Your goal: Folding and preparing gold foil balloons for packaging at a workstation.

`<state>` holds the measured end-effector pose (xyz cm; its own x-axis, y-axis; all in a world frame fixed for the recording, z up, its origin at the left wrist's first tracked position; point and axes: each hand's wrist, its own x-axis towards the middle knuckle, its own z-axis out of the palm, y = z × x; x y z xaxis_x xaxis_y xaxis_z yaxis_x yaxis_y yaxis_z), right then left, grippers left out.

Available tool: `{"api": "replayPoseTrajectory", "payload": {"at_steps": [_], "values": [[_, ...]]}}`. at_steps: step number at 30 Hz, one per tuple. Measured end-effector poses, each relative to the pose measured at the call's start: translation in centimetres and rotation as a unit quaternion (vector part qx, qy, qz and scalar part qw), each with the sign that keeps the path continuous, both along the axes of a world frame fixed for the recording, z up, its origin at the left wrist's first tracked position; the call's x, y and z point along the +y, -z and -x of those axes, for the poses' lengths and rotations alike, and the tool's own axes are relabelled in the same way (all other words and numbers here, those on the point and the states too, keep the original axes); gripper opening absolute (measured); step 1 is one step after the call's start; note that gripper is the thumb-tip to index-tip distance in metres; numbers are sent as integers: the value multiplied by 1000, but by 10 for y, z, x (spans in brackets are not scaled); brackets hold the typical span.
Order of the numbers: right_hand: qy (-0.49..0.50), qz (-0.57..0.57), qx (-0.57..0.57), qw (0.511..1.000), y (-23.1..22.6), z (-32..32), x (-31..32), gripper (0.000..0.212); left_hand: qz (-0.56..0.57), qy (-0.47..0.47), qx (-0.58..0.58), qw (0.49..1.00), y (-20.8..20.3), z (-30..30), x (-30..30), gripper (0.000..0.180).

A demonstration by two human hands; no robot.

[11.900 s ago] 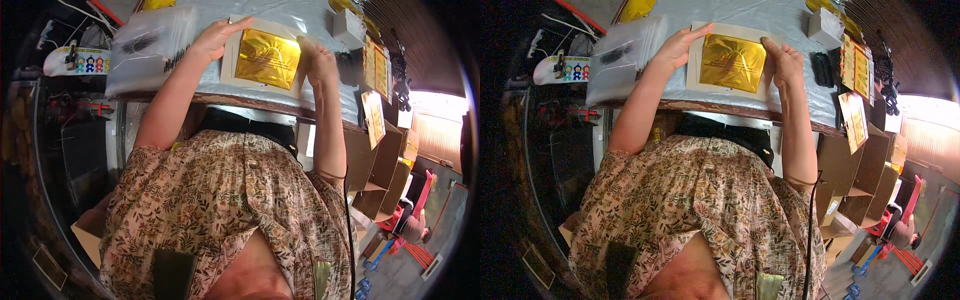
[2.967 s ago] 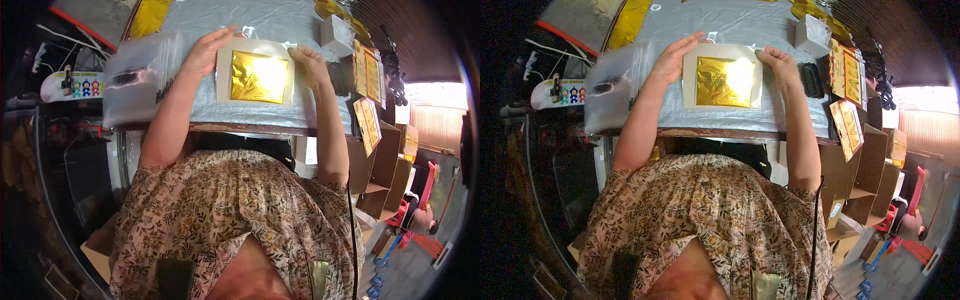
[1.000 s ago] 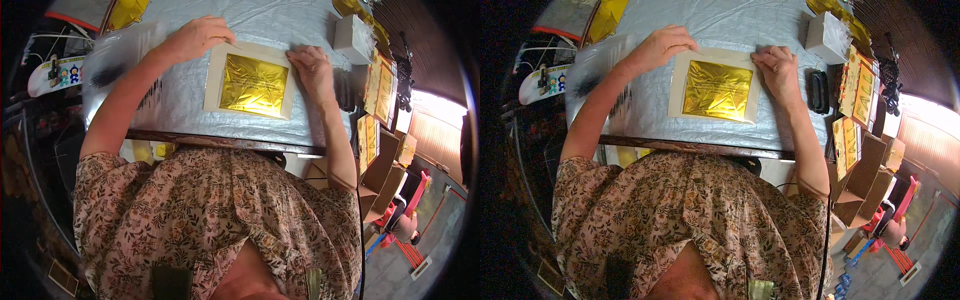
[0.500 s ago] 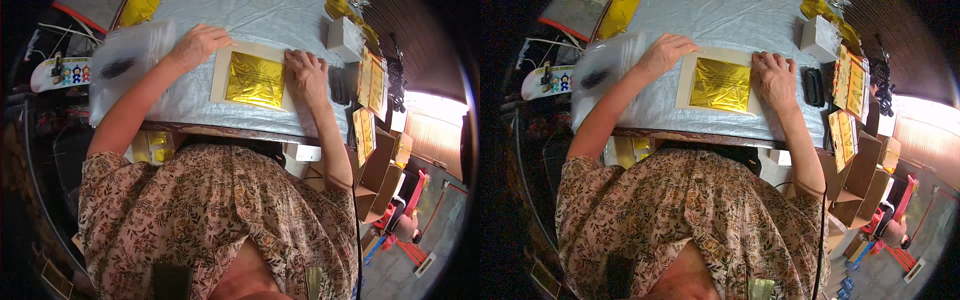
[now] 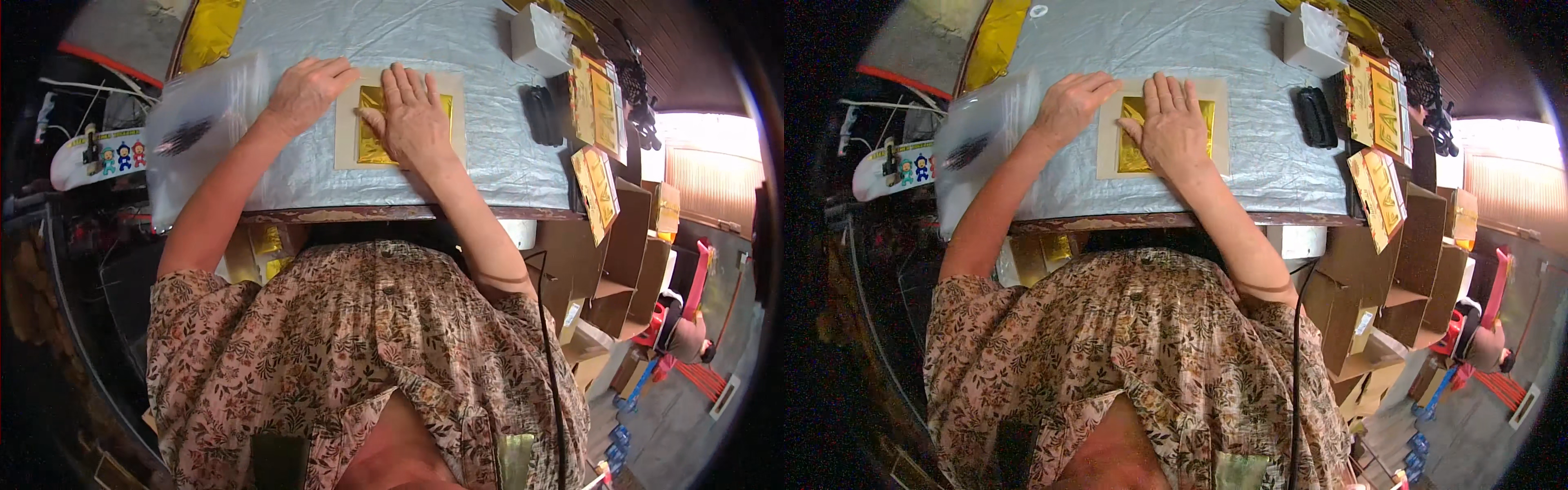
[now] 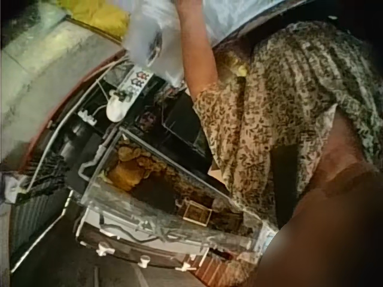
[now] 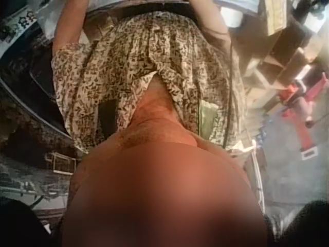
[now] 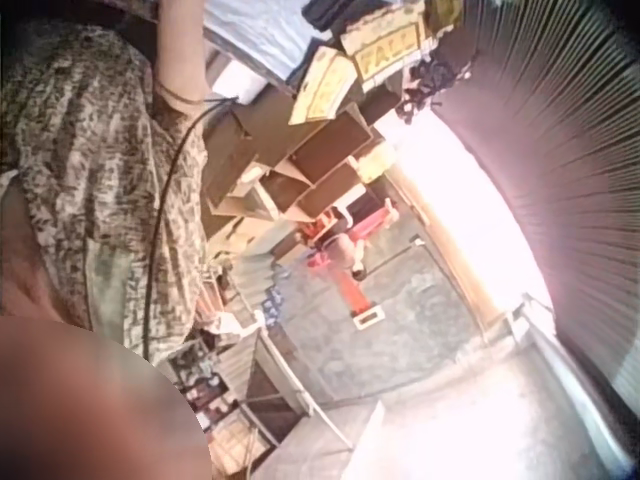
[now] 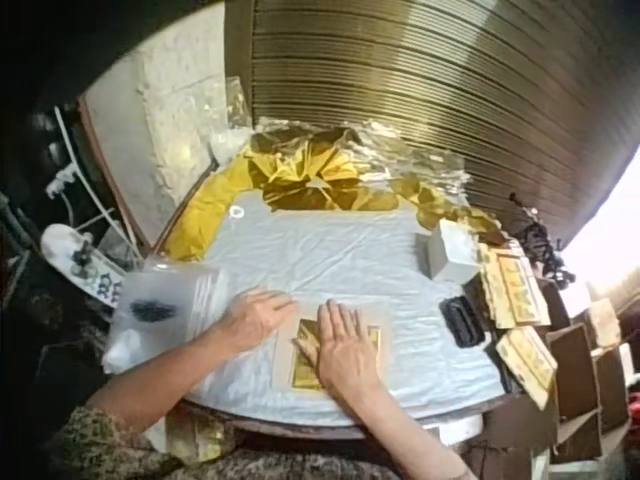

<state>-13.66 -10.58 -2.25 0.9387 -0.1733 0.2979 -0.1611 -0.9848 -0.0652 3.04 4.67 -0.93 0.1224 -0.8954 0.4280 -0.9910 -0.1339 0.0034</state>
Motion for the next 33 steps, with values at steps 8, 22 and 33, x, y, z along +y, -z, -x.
{"api": "replayPoseTrajectory", "payload": {"at_steps": [8, 22, 33], "values": [[41, -42, 18, 998, -2, 21, -30, 67, 23, -42, 2, 999, 3, 11, 7, 41], [48, -62, 18, 997, 2, 55, -61, 67, 27, -51, 62, 996, 9, 6, 18, 36], [39, -50, -17, 998, 9, 50, -61, 68, -15, -92, 80, 992, 21, 55, -25, 76]]}}
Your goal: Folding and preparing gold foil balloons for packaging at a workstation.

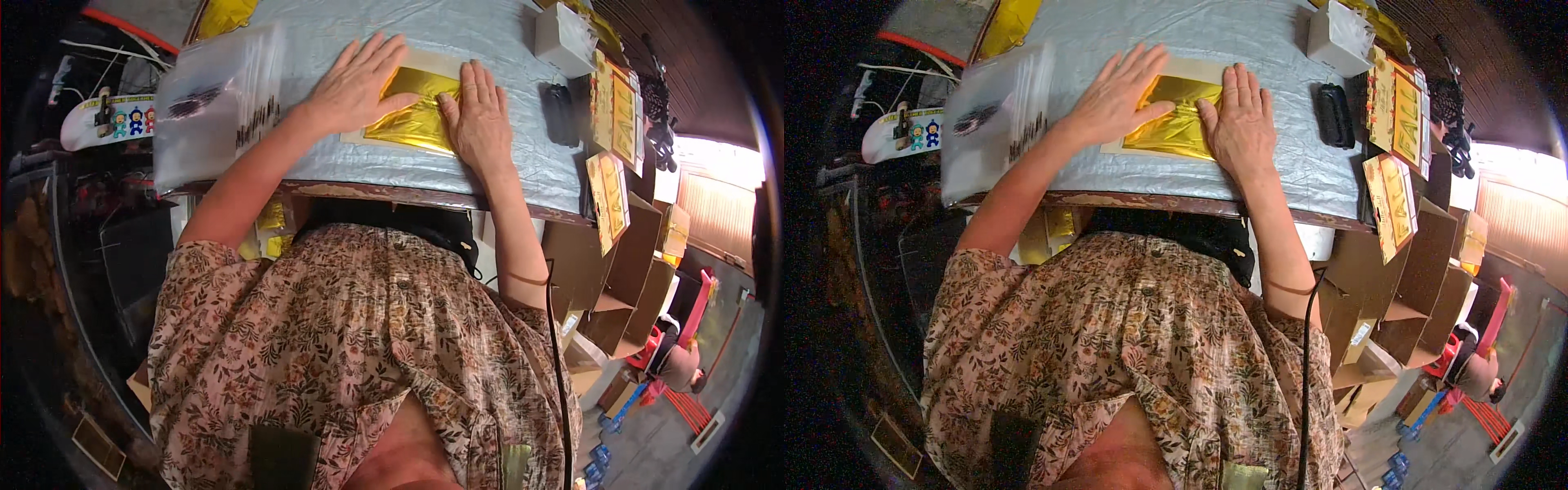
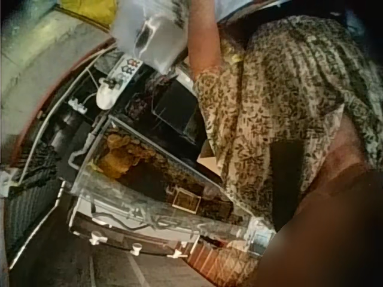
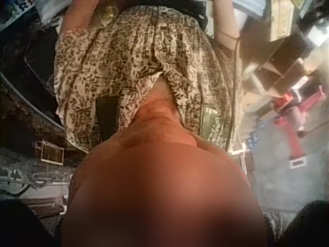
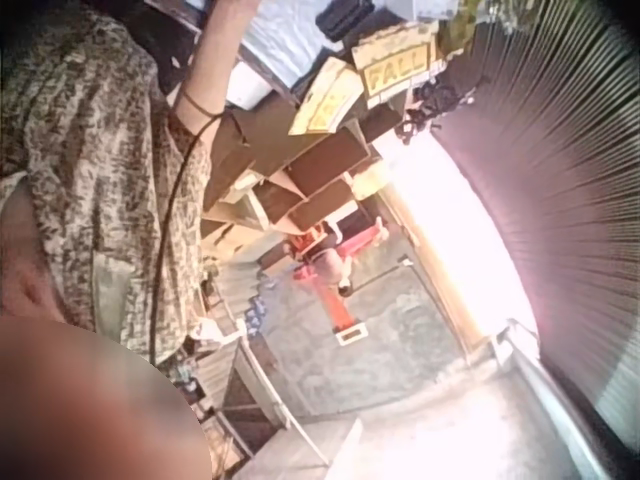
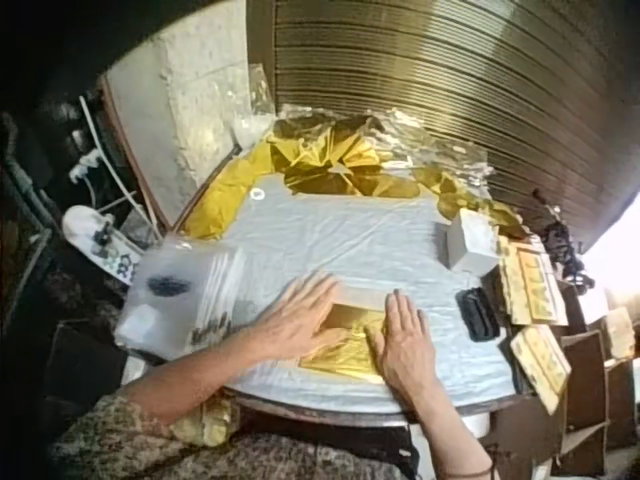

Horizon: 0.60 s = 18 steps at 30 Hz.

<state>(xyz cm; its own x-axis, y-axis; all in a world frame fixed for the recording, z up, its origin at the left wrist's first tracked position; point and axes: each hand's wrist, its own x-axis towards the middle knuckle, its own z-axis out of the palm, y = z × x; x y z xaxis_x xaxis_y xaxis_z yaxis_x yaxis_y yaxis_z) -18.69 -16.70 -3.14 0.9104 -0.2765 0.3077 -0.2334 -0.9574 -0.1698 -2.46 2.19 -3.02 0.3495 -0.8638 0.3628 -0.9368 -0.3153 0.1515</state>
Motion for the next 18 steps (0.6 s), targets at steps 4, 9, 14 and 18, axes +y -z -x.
{"api": "replayPoseTrajectory", "payload": {"at_steps": [4, 9, 14, 18], "values": [[-4, 5, 2, 1000, -5, 5, -2, 70, -49, -13, 18, 999, 6, -1, 4, 90], [39, -7, 45, 998, -9, 22, -16, 77, -34, -19, 15, 999, 6, 1, 4, 91], [-13, 16, -21, 1000, -19, -9, 11, 70, -42, -19, 14, 999, 7, 2, 5, 87], [-89, -10, -34, 995, 4, -24, 19, 67, -65, -8, 6, 998, 7, 0, 4, 83]]}}
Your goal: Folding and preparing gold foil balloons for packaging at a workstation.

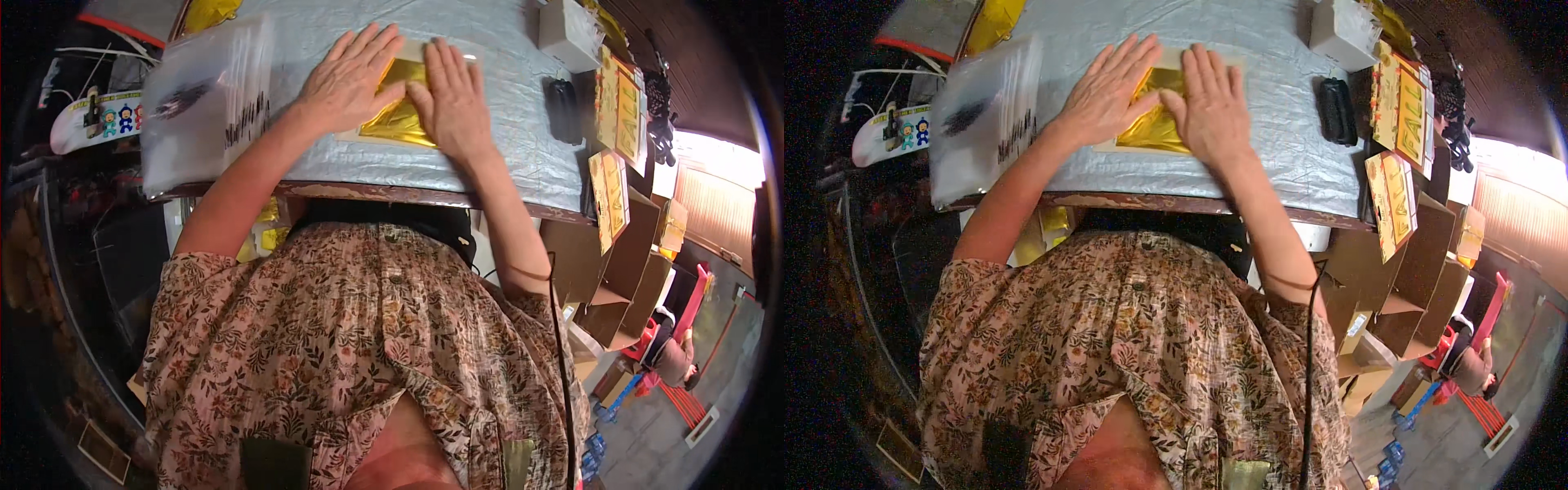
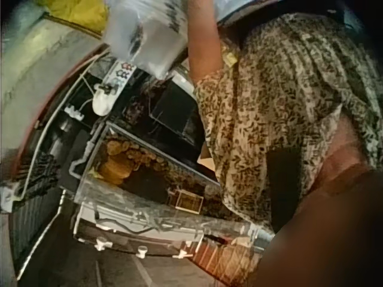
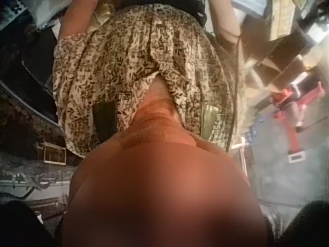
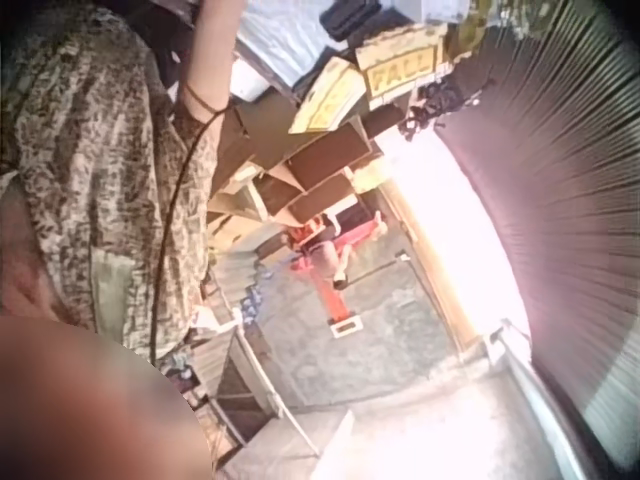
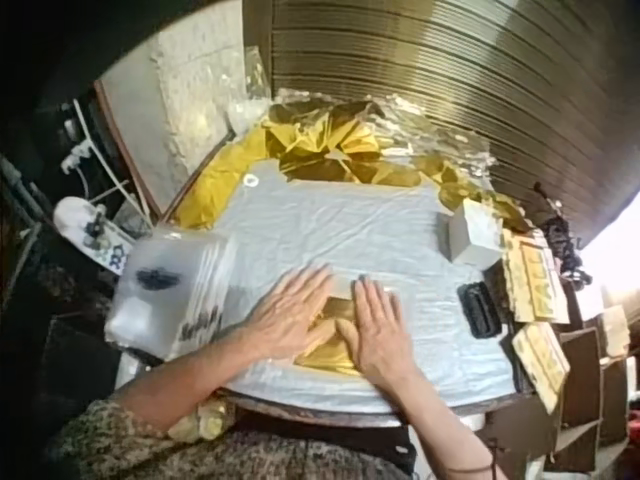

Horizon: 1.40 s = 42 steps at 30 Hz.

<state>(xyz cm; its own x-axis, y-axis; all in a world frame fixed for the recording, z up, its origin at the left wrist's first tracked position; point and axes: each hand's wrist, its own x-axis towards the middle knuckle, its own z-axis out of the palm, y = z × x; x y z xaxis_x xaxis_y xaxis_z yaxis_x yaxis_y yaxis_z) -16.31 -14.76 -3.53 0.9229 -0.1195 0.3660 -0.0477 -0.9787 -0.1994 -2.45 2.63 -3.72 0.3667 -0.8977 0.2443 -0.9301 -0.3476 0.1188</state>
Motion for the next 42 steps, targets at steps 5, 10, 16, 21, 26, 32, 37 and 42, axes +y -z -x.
{"api": "replayPoseTrajectory", "payload": {"at_steps": [5, 10, 16, 21, 26, 32, 37, 42], "values": [[-7, 20, 8, 1000, -2, 5, -22, 66, 31, -10, 5, 999, -5, 4, 1, 63], [34, 46, 21, 998, 3, 18, -52, 64, 53, -5, 0, 999, 1, 0, 1, 60], [66, 7, 14, 998, 9, 29, -81, 56, 120, 23, 22, 992, 24, -24, 2, 51], [52, -110, -13, 992, 1, 20, -100, 48, 118, -11, 102, 988, 4, -33, -17, 41], [75, -520, -91, 846, -30, 9, -94, 47, 41, -22, 341, 939, -38, -42, -42, 36], [22, -654, 54, 755, -59, 21, -95, 35, 31, 2, 439, 898, -98, -22, -44, 37], [-16, -732, -28, 681, -68, 24, -65, 20, -20, 29, 373, 927, -131, -17, -35, 40], [-23, -697, -70, 714, -97, 35, -47, 19, -58, 27, 371, 926, -154, -17, -25, 42]]}}
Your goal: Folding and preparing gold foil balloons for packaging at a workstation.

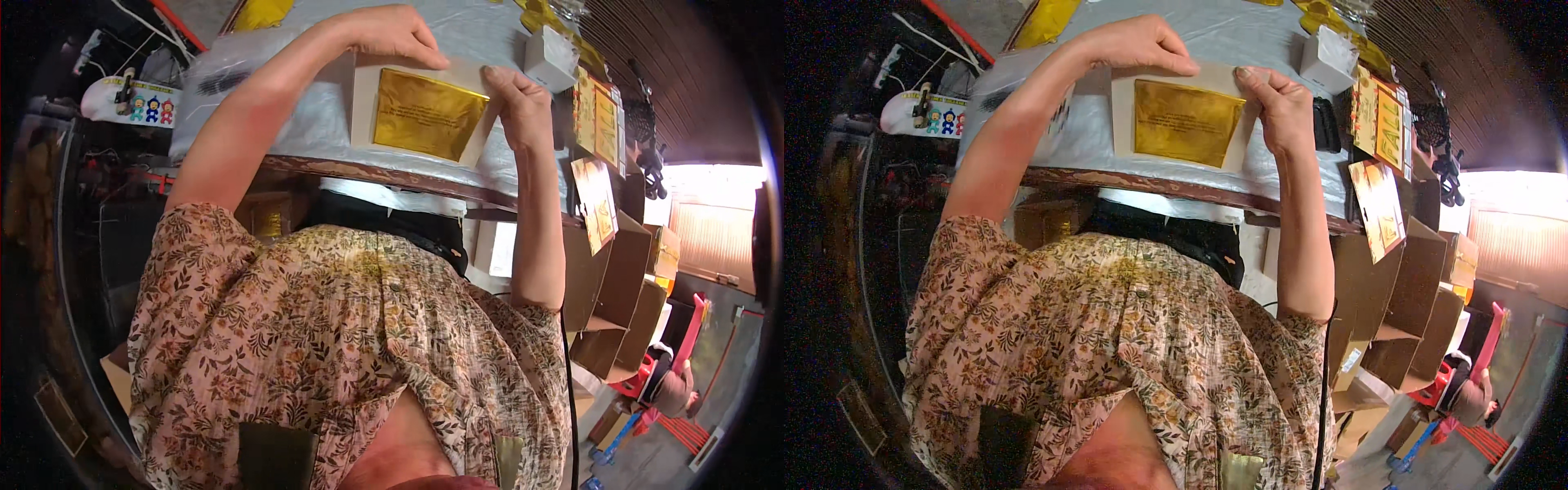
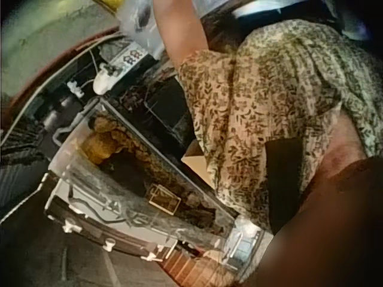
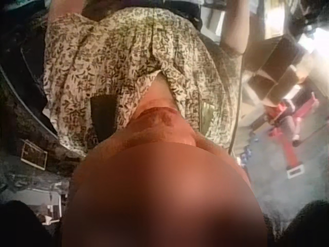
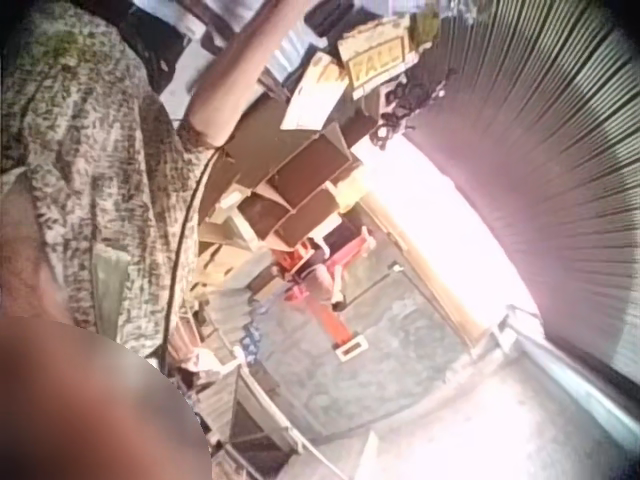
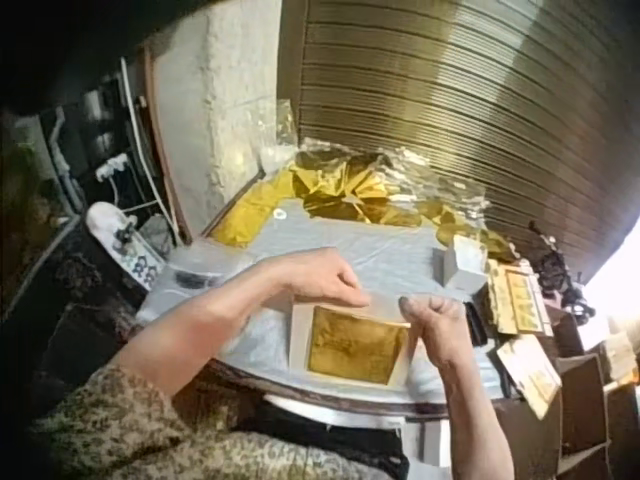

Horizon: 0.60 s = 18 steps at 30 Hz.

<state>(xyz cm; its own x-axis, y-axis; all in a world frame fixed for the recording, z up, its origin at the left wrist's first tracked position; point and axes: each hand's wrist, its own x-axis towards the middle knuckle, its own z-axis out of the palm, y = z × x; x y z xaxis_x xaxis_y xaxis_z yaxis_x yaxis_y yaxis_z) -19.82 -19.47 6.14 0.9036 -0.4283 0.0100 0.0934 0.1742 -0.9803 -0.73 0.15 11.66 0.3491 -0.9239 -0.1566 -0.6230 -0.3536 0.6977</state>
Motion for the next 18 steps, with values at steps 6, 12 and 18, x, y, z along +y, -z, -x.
{"api": "replayPoseTrajectory", "payload": {"at_steps": [6, 12, 18], "values": [[30, 29, -22, 999, -19, 18, -2, 23, -45, 43, 33, 998, -20, -15, 51, 40], [-23, 10, 1, 1000, -27, 21, 13, 24, 59, -36, 145, 987, -11, 6, 104, 43], [-66, -18, -38, 997, -25, 21, 30, 25, 137, -46, 239, 960, -22, 29, 150, 32]]}}
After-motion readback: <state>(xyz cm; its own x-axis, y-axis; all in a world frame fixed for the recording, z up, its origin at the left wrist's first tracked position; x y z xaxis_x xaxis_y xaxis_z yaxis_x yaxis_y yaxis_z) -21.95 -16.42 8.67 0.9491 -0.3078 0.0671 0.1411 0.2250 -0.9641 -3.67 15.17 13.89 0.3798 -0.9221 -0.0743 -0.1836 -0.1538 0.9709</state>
